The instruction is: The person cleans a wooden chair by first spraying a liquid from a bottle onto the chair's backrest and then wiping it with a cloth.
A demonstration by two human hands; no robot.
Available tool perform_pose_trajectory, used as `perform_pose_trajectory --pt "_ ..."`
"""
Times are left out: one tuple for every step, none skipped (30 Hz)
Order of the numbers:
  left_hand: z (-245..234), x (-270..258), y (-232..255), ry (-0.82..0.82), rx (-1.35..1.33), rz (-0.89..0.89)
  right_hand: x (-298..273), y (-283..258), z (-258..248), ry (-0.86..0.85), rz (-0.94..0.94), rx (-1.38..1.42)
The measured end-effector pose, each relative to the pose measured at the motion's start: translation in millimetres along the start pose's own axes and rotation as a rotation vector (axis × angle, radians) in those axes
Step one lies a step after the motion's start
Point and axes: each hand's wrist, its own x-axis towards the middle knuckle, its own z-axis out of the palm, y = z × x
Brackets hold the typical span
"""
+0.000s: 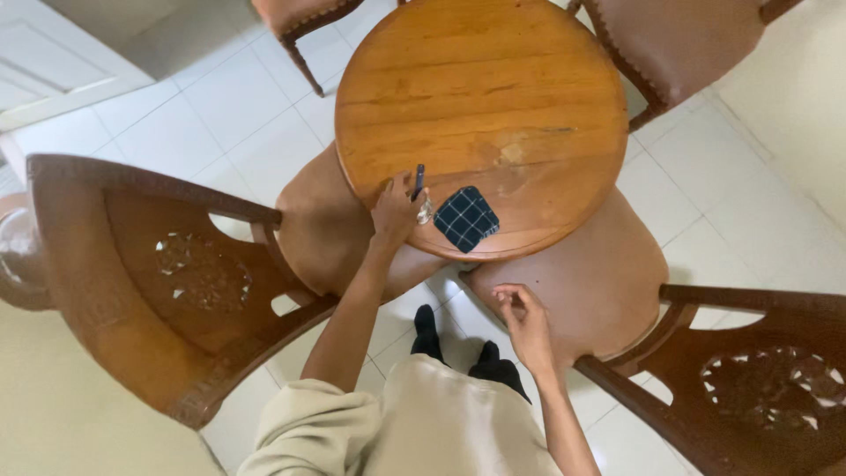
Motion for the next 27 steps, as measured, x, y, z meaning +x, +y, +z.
perform_pose_trajectory --pt "1 8 0 -0.042 0.067 -0.009 1 -1 4 0.021 0.014 -0.001" --pt "3 9 -3 -0.065 0.066 -0.008 0 -1 5 0.019 0.047 0.01" --pt "6 10 -8 -0.091 0.097 -0.004 -4 -2 6 0.017 0.08 0.022" --pt "9 16 -10 -0.109 0.127 0.01 -5 -4 6 0.033 0.09 0.019" --pt "12 18 -13 -0.124 0.125 0.022 -7 -5 5 0.03 0.135 0.047" --pt "15 17 -17 -0.094 0.137 0.052 -10 -7 4 0.027 0.179 0.077" --pt "18 16 -20 -0.064 0.149 0.083 -12 -9 2 0.043 0.188 0.077" --pt "17 16 -24 -0.071 0.149 0.09 -13 -10 0 0.049 0.219 0.078" --pt "15 14 -27 -0.082 0.13 0.109 -14 -10 -2 0.056 0.25 0.08" --pt "11 12 -26 -0.09 0.11 0.129 -15 -11 -4 0.064 0.252 0.08" --pt "3 7 -24 -0.095 0.108 0.136 -16 -11 -6 0.085 0.23 0.031" --pt "-8 -1 -20 -0.071 0.102 0.218 -19 -10 -8 0.108 0.212 -0.018" --pt "-17 -12 -12 -0.048 0.096 0.3 -22 -8 -11 0.119 0.217 -0.017" --pt "-29 -22 -1 -0.057 0.099 0.32 -22 -6 -11 0.11 0.206 -0.021" --pt "-44 -35 11 -0.059 0.109 0.358 -24 -3 -11 0.101 0.195 -0.025" --pt "-59 -48 25 -0.055 0.12 0.389 -24 0 -11 0.114 0.195 -0.018" --pt "-72 -59 40 -0.059 0.124 0.403 -24 2 -10 0.092 0.161 0.007" --pt "-81 -70 56 -0.067 0.095 0.405 -26 5 -13 0.068 0.128 0.026" --pt "-89 -81 70 -0.075 0.066 0.406 -29 7 -15 0.08 0.129 0.027" --pt "-95 -91 85 -0.078 0.063 0.417 -29 8 -14 0.049 0.159 0.042" --pt "-98 -101 98 -0.083 0.05 0.449 -29 9 -13 0.018 0.19 0.058" --pt "-101 -112 110 -0.094 0.037 0.481 -34 9 -14 0.032 0.194 0.058" --pt "-103 -125 120 -0.103 0.034 0.493 -38 10 -16 0.023 0.103 0.001" --pt "-102 -137 130 -0.129 -0.013 0.501 -40 12 -21 0.013 0.011 -0.057" --pt "-97 -148 141 -0.156 -0.06 0.509 -41 15 -27 0.028 0.015 -0.058" --pt "-91 -157 150 -0.165 -0.063 0.519 -44 16 -33 -0.019 -0.067 -0.129" --pt "-82 -166 160 -0.208 -0.096 0.485 -47 18 -39 -0.067 -0.147 -0.2"
